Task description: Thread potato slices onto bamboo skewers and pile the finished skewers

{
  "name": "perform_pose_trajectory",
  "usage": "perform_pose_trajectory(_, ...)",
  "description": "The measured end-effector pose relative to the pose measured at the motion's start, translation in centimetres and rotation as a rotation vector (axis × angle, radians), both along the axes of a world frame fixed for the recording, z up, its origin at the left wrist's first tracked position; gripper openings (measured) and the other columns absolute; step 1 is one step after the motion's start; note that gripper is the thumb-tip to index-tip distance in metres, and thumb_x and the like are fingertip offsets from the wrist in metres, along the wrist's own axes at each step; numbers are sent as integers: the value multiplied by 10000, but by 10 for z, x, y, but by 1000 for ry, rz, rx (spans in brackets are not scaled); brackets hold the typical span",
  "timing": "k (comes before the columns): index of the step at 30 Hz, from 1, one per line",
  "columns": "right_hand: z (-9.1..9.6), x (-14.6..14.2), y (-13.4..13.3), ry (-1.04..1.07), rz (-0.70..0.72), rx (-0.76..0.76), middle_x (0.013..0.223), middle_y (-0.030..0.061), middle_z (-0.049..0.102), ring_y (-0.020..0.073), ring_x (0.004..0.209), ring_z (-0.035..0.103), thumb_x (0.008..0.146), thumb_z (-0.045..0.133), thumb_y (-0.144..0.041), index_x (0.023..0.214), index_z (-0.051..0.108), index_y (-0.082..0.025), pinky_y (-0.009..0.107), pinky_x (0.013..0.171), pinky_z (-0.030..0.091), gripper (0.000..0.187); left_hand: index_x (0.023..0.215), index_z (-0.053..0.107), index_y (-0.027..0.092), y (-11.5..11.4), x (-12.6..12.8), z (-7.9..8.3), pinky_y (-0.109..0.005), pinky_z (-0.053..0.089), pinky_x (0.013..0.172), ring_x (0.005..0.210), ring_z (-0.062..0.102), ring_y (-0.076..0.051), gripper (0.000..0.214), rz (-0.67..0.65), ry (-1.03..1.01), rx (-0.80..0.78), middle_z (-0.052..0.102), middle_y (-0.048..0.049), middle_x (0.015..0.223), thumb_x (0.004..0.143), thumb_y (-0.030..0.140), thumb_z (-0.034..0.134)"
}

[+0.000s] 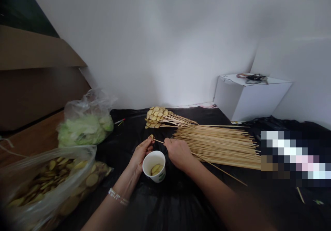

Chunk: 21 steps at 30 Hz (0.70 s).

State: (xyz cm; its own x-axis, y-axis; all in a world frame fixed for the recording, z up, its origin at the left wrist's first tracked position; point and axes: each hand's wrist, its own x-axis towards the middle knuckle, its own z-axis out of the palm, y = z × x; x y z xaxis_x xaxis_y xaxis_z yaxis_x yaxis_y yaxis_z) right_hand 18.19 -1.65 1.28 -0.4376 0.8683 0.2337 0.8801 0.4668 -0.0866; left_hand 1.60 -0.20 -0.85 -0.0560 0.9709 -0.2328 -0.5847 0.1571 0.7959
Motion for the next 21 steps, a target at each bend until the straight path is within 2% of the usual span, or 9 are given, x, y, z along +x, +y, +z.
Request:
perform_pose_trajectory(5,4,2,2,55,-22,-94,792,52,675,167,701,624,986,268,-316,911,541,-183,262,561,287,312,710,631,105,-6,9,-1,-160,223,338,375,322,-11,378,-70,95,-26,483,57,511,511,353,835)
perform_pose_trajectory(8,2,2,4,115,-1,-84,851,44,664,151,747,614,977,317,-350,933,520,-185,249,583,300,265,719,634,102,-5,9,-2,-156,218,338,382,329,-6,376,-58,75,-6,518,45,545,512,341,837)
perform_pose_trajectory(12,-5,2,5,100,25,19,918,47,630,147,776,581,953,389,-294,969,517,-182,246,588,304,171,750,637,99,2,0,-3,-114,178,328,403,315,18,349,25,-16,-33,570,16,645,520,263,842)
perform_pose_trajectory(17,-10,2,4,12,30,147,878,74,618,172,769,562,969,281,-205,912,556,-167,265,591,297,284,738,641,90,5,-4,-4,-89,176,324,413,295,25,359,22,-56,-31,560,14,648,497,250,853)
perform_pose_trajectory(21,-4,3,2,37,25,48,851,67,647,166,739,585,976,280,-242,933,554,-171,259,586,294,286,758,657,88,2,-1,-3,-96,177,324,418,301,24,384,9,-32,3,567,11,670,477,255,858)
